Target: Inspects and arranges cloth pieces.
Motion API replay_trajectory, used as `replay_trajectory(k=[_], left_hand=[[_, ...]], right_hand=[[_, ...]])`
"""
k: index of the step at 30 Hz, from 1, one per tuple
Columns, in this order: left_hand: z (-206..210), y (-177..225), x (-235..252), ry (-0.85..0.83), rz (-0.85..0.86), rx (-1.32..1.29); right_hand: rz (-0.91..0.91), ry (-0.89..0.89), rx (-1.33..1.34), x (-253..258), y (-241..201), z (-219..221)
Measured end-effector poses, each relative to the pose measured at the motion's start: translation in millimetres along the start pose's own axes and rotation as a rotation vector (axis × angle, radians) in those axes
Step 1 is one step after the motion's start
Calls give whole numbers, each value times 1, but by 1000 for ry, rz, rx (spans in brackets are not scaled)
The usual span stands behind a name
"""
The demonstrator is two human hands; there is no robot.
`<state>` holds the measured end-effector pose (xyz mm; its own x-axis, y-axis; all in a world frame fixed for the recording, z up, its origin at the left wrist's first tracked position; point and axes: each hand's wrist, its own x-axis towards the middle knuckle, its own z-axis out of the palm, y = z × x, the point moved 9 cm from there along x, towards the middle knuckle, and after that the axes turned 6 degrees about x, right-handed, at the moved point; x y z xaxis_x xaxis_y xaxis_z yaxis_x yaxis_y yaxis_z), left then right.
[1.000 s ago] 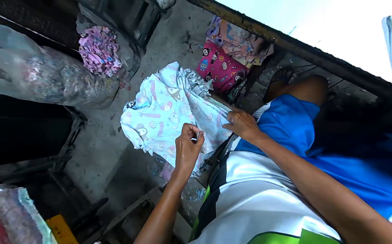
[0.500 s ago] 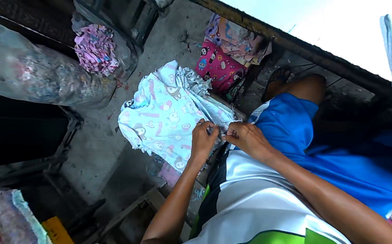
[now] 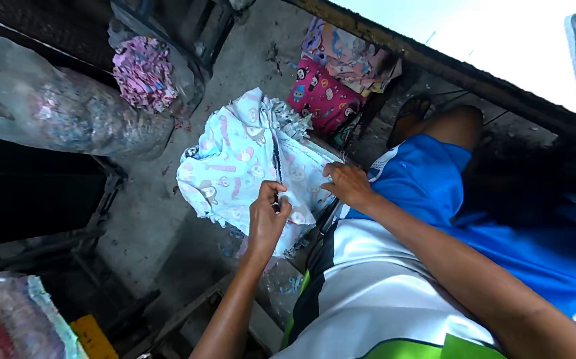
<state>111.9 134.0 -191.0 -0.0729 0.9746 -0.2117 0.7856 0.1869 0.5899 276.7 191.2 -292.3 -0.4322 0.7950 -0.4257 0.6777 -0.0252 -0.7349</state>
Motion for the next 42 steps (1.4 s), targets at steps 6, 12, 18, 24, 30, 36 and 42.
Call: replay_trajectory(k=[6,12,18,24,30,36,42], left_hand=[[42,6,1,-166,70,274],[69,2,17,-209,-86,186],[40,4,21,-102,-18,126],[-16,-8,4,70,-95,36],[-20,-4,3,157,-59,-63],[32,13,16,-77,76,151],[29,11,16,-68,62,186]], right_hand=[[52,-77,6,-15,9,8],[-160,-34,234,-52,-13,-4],[-322,-63,259,-52,-25,-3],[-162,163,153,-3,1,-25],[-63,120,99,12,0,-15],[-185,196,264,-24,-4,-25],[-177,223,190,-7,-7,-27]])
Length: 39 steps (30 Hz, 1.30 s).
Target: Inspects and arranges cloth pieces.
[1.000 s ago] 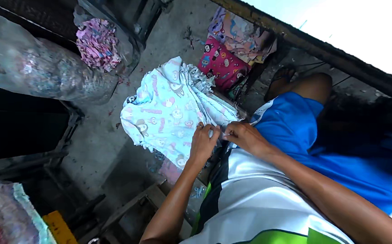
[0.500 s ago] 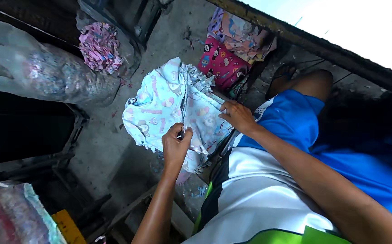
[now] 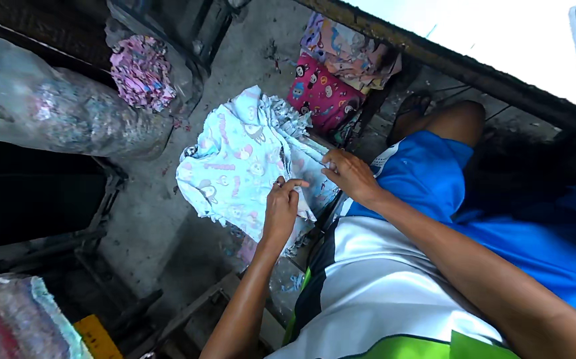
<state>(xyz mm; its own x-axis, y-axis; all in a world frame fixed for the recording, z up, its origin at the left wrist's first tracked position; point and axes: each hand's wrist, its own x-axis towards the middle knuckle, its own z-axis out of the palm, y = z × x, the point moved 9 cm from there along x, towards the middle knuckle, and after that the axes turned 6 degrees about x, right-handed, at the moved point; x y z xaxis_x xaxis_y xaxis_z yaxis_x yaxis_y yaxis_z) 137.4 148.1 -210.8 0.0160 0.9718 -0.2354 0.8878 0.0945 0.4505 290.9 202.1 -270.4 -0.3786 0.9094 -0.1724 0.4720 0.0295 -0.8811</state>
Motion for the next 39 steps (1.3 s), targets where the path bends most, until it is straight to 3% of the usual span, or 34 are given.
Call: replay_trajectory(k=[6,12,18,23,27,35,39], left_hand=[[-61,-5,-22,232,-7,169],[-30,-2,-22,84,-15,152],[-33,-6,-18,98,21,189],[-16,-3,-16,27,36,160],[-14,1,-15,26,31,152],[-16,-8,-18,33,-10,151],[-12,-2,-15,22,18,147]], right_hand=[[-108,23,-166,16,-12,15],[-80,53,-174,22,-4,15],[-268,175,-184,4,-26,1],[-62,48,-50,4,-15,3],[9,22,-136,17,-6,13],[-336,153,-230,6,-37,14],[-24,-70,-76,3,-16,19]])
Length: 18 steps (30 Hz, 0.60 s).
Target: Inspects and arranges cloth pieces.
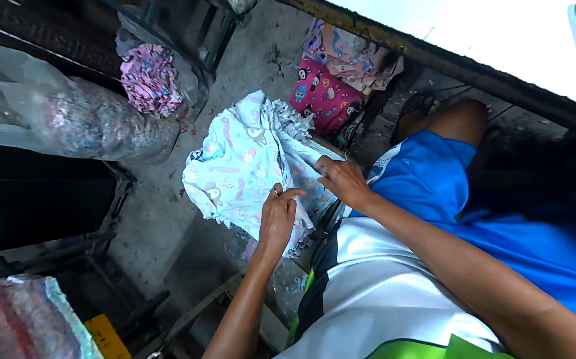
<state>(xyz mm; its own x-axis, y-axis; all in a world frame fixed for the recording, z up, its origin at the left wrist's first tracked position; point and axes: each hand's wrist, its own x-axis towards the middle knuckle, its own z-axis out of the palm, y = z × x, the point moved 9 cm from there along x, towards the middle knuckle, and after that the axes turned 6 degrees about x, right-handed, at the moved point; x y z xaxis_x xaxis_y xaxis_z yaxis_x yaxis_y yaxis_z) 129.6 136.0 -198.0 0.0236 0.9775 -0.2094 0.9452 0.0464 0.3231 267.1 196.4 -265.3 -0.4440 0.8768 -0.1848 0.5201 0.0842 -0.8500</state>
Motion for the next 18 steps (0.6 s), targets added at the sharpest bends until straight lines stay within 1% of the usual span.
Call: replay_trajectory(k=[1,2,5,6,10,11,13,14,15,18], left_hand=[[1,0,0,-9,4,0],[2,-1,0,-21,1,-4],[7,-2,1,-42,-24,-33],[9,-2,2,-50,-42,-54],[17,-3,13,-109,-154,-132],[18,-3,15,-97,-153,-143],[16,-2,18,-40,-122,-170],[13,-3,18,-18,-110,-174],[10,-5,17,-4,-109,-177],[3,-15,13,24,-128,-183]], right_hand=[[63,-52,22,-1,7,2],[82,-66,29,-3,10,2],[21,-11,65,-19,2,-5],[20,-29,106,-24,-2,-6],[15,-219,356,-46,-29,8],[-4,-262,396,-51,-38,11],[-30,-334,393,-55,-48,15],[-41,-335,364,-54,-47,13],[-55,-299,328,-50,-43,10],[-53,-63,195,-33,-16,-6]])
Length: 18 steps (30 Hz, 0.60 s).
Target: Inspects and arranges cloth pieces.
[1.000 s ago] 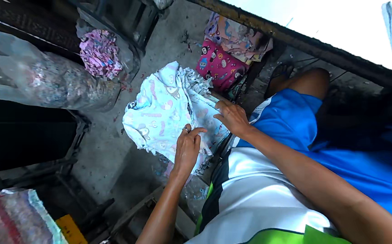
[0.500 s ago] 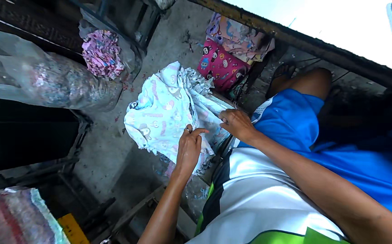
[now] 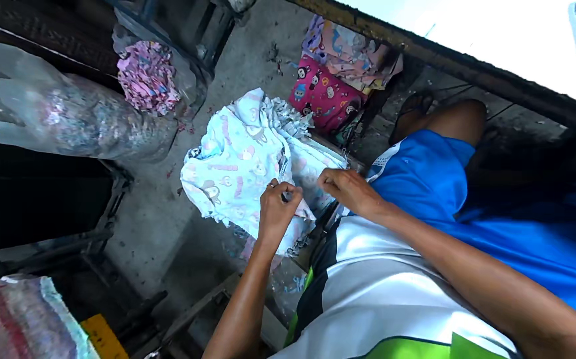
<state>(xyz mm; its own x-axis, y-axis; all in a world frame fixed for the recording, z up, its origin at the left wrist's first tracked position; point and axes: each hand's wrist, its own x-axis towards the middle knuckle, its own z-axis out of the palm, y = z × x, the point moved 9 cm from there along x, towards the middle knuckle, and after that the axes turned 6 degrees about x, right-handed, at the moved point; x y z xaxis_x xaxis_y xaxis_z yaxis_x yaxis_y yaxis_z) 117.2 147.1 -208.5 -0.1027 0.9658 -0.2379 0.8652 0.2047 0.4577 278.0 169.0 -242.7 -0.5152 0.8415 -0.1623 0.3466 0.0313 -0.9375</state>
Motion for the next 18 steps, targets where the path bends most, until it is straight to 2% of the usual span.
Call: replay_trajectory(k=[2,7,9,13,18], left_hand=[[-2,-4,-3,8,-19,4],[-16,-3,-9,54,-1,15],[-18,-2,-9,68,10,20],[-4,4,-6,-8,51,33],[21,17,-4,-113,121,57]], right_hand=[[69,95,-93,13,19,-9],[185,102,-268,37,37,-6],[107,149,-288,37,33,-6],[-64,259,-318,26,18,-14],[-40,206,-266,21,19,-15]])
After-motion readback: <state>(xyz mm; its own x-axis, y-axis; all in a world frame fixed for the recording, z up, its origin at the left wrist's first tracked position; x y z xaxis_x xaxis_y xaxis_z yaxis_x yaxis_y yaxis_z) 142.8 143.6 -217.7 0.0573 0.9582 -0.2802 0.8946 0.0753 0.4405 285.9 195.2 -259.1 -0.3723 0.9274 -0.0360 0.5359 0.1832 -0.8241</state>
